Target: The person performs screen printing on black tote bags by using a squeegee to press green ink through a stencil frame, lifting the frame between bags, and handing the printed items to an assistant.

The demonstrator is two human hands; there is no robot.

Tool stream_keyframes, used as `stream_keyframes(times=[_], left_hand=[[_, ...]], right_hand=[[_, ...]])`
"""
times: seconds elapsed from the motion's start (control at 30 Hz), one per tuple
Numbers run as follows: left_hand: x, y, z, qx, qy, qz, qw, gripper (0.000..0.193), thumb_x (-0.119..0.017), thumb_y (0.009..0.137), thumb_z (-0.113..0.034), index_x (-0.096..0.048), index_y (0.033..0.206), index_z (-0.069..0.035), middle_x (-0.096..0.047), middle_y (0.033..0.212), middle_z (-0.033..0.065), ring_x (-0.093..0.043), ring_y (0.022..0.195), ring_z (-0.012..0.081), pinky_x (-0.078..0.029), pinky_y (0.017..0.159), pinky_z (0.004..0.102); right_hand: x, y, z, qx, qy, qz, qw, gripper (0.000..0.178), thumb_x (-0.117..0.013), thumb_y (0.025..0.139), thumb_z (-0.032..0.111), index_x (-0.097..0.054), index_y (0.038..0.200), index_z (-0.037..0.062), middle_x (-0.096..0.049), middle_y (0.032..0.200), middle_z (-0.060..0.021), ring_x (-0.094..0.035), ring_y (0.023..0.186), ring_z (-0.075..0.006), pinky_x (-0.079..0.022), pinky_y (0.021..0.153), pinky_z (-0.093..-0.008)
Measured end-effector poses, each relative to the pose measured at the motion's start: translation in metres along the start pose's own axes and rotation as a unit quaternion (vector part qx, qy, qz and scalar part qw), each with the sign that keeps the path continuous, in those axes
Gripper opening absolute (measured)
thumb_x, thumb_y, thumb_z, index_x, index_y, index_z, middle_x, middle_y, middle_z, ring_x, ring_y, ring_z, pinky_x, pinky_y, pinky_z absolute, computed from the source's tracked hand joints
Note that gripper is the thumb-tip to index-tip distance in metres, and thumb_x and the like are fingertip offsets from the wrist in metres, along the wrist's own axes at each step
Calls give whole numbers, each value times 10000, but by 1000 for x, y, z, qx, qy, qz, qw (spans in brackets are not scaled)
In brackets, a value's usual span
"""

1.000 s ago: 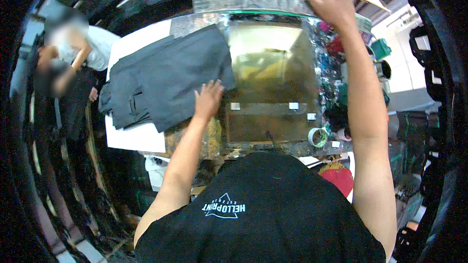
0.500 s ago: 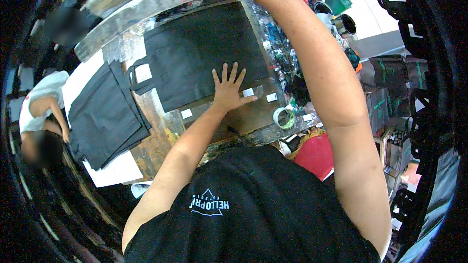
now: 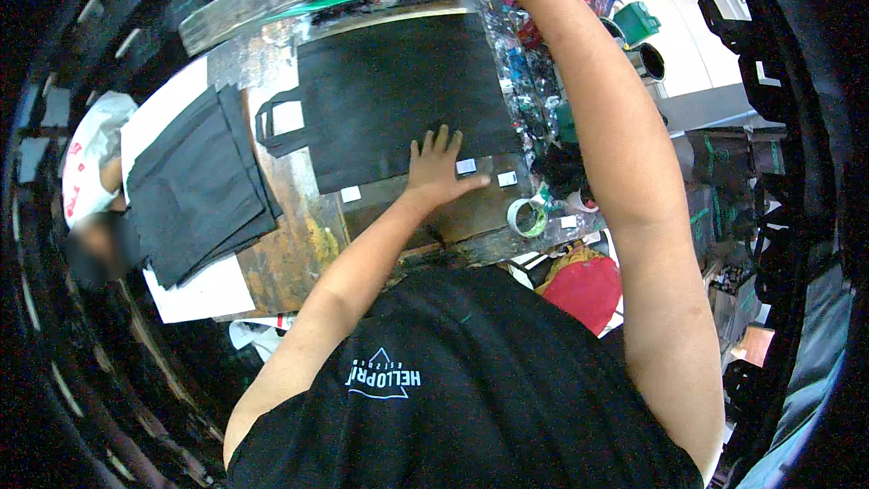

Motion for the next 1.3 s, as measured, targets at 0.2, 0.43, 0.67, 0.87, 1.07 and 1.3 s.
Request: stream_keyframes(times=[0.2, 0.43, 0.67, 0.87, 1.07, 1.3], left_hand=[[193, -79, 17, -68, -690, -290, 660, 1028, -522, 915, -754, -296, 1557, 17, -510, 1464, 298, -520, 1359, 363, -337, 1207, 545], [128, -168, 60, 152, -805, -170, 547, 1365, -421, 784, -941, 108, 1575, 38, -147, 1600, 346, -254, 1476, 524, -347, 1188, 574], [66, -162, 100, 275, -778, -173, 538, 1176, -328, 852, -922, -108, 1616, -55, -321, 1554, 287, -450, 1386, 435, -444, 1111, 488], [57, -165, 104, 256, -796, -141, 530, 1172, -344, 875, -892, 34, 1632, -80, -43, 1674, 277, -154, 1505, 552, -332, 1191, 572], [50, -160, 110, 265, -785, -132, 544, 1124, -333, 861, -910, -66, 1647, -152, -195, 1682, 166, -246, 1503, 491, -285, 1196, 601], [58, -154, 100, 365, -757, -169, 516, 1141, -288, 860, -923, -190, 1614, -72, -394, 1570, 192, -519, 1328, 369, -483, 1052, 464]], right_hand=[[-12, -75, 15, 33, -111, 50, 992, 591, -643, 885, 590, -663, 1195, 87, -705, 1054, -165, -659, 1024, -358, -446, 898, -529], [-68, -225, 42, -10, -61, 312, 948, 636, -825, 738, 214, -536, 1300, 140, -617, 1148, -97, -565, 1164, -308, -398, 887, -549], [-89, -246, 39, -17, -39, 396, 917, 622, -816, 776, 241, -525, 1315, 134, -618, 1208, -97, -577, 1165, -312, -424, 871, -555], [-100, -300, 65, -2, -64, 346, 936, 509, -771, 787, 228, -568, 1249, 157, -625, 1146, -74, -595, 1076, -274, -400, 909, -576], [-146, -272, 41, -2, -76, 324, 943, 596, -855, 714, 235, -544, 1213, 138, -590, 1098, -58, -566, 1069, -260, -377, 887, -521], [-240, -195, -31, -7, -70, 292, 954, 617, -860, 730, 250, -535, 1247, 161, -606, 1107, -57, -572, 1085, -270, -373, 888, -548]])
Point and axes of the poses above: each hand's wrist, its own y-axis towards the middle knuckle, its own x-axis out of the back of the hand, z = x × y, the point moved 2 cm from there along y, towards the middle knuckle
